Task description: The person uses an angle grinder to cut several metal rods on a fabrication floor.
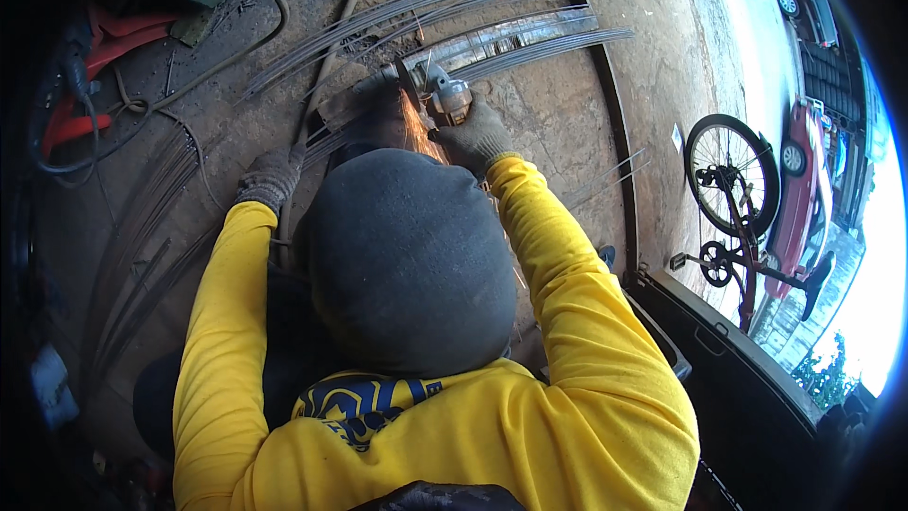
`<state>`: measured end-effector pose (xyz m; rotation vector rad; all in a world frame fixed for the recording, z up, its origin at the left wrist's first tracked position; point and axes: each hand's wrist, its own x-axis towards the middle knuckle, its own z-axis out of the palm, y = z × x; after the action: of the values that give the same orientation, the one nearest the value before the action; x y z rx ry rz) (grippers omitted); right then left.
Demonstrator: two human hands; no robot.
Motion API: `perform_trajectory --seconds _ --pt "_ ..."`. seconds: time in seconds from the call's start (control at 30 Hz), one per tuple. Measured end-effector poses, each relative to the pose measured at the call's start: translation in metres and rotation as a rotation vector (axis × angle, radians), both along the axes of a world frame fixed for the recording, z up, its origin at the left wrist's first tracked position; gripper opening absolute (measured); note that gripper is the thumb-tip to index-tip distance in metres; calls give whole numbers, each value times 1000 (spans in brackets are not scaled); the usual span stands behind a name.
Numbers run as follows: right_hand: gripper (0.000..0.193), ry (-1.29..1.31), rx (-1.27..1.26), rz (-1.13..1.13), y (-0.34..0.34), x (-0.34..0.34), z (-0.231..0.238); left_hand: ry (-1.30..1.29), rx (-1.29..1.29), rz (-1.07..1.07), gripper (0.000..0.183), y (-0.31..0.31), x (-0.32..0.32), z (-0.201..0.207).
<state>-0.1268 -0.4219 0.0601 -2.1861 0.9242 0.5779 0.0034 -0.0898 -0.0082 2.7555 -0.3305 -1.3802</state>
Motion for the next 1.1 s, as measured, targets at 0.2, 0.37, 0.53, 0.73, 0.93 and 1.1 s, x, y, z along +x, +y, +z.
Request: perform_trajectory --seconds 0.2,0.37,0.53,0.73,0.93,1.1 --pt "94 67 -11 -5 6 17 17 1 6 1 71 0 2 4" --pt "93 35 -54 2 -2 10 0 2 7 -7 70 -5 1 12" --pt "89 37 -21 -40 6 10 11 -5 5 -21 69 -3 0 11" --pt "82 -163 126 -223 -6 1 -4 -57 -88 11 71 7 -5 -4" --pt "80 -230 215 -363 -15 -15 -4 0 -116 17 68 6 -9 9" --pt "78 -213 143 -295 -12 -32 8 -15 -69 -38 65 -18 -10 14"
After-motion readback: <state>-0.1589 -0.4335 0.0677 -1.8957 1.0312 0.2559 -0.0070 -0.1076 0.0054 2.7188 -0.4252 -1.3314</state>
